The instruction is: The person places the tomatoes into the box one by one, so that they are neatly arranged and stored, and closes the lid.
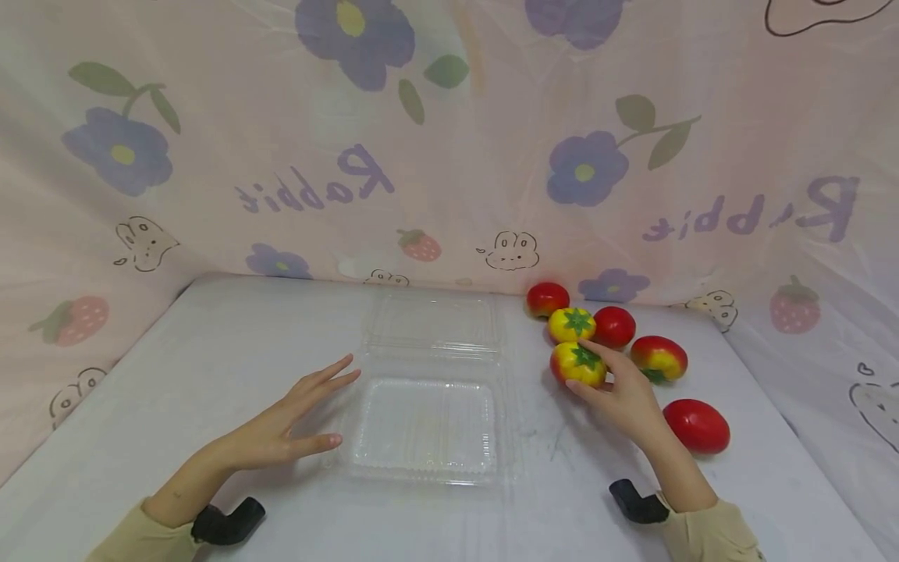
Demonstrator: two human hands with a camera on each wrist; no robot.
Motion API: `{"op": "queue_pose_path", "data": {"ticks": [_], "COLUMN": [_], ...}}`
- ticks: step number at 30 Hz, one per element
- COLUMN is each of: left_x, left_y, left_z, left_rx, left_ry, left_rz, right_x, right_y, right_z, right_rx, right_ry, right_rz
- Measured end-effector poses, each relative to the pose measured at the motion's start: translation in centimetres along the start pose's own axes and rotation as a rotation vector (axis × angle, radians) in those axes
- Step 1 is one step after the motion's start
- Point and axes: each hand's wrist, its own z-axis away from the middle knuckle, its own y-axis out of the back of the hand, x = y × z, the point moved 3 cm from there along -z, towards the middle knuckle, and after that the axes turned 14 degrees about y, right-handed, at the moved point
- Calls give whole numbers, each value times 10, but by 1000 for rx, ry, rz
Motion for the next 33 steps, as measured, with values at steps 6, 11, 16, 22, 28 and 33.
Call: {"op": "queue_pose_path", "data": {"ticks": [6, 11, 16, 22, 28, 33], "left_x": [2, 2, 1, 1, 1, 1], "left_y": [1, 1, 0, 0, 0, 0], "left_z": [0, 0, 0, 0, 0, 0], "left_rx": [-1, 4, 2, -3, -1, -2], "left_ry": [-8, -8, 0, 12, 8, 5], "left_rz": [3, -2, -1, 2, -2, -2], "right_x": [-14, -25, -35, -48, -56, -64], "right_y": [0, 0, -1, -2, -4, -7], "right_z": [-3, -5, -5, -7, -10, -13], "right_rx": [-15, -24, -28, -30, -38, -37], "right_ry": [0, 11, 48, 92, 134, 198], "right_rz": [-33, -40, -34, -36, -33, -30]}}
